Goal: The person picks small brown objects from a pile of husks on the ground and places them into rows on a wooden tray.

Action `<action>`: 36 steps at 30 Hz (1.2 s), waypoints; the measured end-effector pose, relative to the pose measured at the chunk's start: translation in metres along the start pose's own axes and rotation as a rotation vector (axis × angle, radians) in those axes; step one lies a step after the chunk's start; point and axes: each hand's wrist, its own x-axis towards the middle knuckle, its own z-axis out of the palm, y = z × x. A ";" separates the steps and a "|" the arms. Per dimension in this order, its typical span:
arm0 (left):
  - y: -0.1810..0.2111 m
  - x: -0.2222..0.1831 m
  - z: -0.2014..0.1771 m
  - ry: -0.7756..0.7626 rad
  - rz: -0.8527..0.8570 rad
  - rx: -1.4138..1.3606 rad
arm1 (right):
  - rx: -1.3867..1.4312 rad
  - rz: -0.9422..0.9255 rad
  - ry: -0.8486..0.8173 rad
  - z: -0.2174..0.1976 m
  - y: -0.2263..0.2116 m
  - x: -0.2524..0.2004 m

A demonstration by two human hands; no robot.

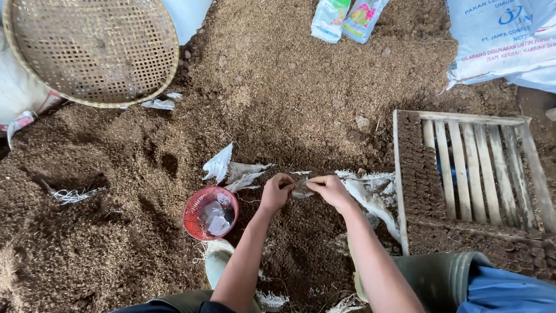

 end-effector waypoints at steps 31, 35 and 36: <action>0.001 -0.004 0.011 0.106 0.086 0.076 | 0.068 -0.099 0.123 0.018 0.010 0.014; 0.008 -0.007 0.010 0.129 0.074 0.065 | 0.126 -0.092 0.140 0.015 0.023 0.023; 0.009 -0.010 0.010 0.161 0.065 0.072 | 0.138 -0.082 0.153 0.016 0.028 0.025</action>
